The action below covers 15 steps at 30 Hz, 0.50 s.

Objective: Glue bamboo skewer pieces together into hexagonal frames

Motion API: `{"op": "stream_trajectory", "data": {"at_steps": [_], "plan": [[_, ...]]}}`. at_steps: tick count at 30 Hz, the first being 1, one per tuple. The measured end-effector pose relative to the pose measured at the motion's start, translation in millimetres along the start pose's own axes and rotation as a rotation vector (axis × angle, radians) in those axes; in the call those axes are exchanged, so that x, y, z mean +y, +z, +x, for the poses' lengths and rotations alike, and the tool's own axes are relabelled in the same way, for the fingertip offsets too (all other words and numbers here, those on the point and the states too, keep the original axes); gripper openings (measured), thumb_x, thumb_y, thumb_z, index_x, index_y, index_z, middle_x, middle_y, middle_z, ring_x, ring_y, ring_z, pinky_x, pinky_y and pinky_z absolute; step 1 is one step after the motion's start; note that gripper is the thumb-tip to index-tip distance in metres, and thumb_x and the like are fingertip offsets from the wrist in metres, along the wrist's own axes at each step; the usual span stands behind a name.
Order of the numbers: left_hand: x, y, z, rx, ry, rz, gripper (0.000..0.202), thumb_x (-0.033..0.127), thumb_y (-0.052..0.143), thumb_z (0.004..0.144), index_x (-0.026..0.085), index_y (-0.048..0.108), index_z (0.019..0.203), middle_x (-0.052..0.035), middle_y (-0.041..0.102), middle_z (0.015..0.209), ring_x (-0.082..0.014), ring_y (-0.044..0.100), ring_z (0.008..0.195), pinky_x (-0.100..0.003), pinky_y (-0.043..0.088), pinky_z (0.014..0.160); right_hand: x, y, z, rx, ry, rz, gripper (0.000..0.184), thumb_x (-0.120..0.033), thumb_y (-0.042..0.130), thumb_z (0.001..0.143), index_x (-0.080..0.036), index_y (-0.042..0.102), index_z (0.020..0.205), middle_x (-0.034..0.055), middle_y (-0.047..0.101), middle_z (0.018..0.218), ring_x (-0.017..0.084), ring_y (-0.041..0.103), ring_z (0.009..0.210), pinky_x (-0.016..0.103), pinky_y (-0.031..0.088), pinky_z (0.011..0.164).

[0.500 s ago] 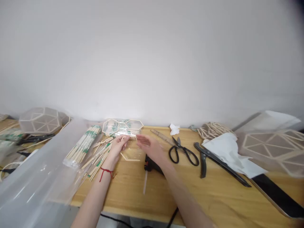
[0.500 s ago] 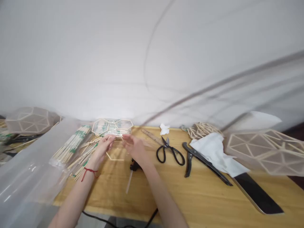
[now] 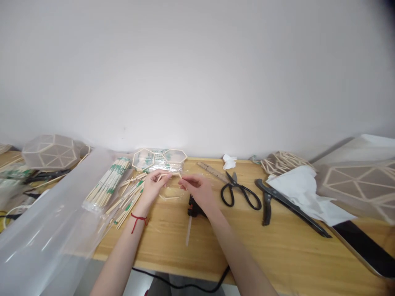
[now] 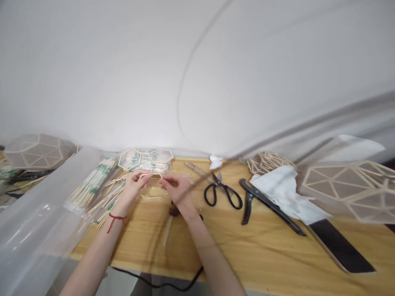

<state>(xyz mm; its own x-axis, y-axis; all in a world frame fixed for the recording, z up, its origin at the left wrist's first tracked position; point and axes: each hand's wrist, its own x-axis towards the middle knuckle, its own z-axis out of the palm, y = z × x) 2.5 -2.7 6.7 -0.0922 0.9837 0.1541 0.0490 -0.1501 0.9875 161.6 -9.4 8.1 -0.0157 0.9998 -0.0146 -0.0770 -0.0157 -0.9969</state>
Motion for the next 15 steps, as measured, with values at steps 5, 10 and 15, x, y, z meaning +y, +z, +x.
{"op": "stream_trajectory", "data": {"at_steps": [5, 10, 15], "plan": [[-1.7, -2.8, 0.4, -0.021, 0.024, 0.055, 0.023, 0.039, 0.072, 0.066, 0.016, 0.067, 0.068, 0.0027, 0.054, 0.052, -0.0089, 0.043, 0.046, -0.023, 0.033, 0.049, 3.3, -2.8, 2.1, -0.015, 0.015, -0.039, 0.021, -0.037, 0.073, 0.06, -0.019, 0.07, 0.07, 0.0033, 0.071, 0.065, 0.018, 0.066, 0.059, 0.033, 0.055, 0.064], [-4.3, -3.2, 0.6, -0.038, 0.022, 0.088, 0.024, 0.04, 0.07, 0.069, 0.016, 0.067, 0.069, 0.0033, 0.052, 0.05, -0.0086, 0.043, 0.047, -0.023, 0.033, 0.05, 6.7, -4.4, 5.9, -0.025, 0.0, -0.04, 0.019, -0.035, 0.072, 0.06, -0.018, 0.069, 0.068, 0.0027, 0.069, 0.063, 0.018, 0.065, 0.058, 0.032, 0.055, 0.063], [-6.9, -2.0, 1.3, -0.027, -0.01, 0.074, 0.026, 0.042, 0.07, 0.068, 0.016, 0.068, 0.07, 0.0053, 0.046, 0.044, -0.0075, 0.038, 0.043, -0.022, 0.028, 0.046, 8.6, -4.1, 7.4, -0.034, 0.001, -0.028, 0.018, -0.034, 0.073, 0.059, -0.018, 0.069, 0.068, 0.0028, 0.07, 0.063, 0.018, 0.065, 0.057, 0.033, 0.055, 0.063]]}}
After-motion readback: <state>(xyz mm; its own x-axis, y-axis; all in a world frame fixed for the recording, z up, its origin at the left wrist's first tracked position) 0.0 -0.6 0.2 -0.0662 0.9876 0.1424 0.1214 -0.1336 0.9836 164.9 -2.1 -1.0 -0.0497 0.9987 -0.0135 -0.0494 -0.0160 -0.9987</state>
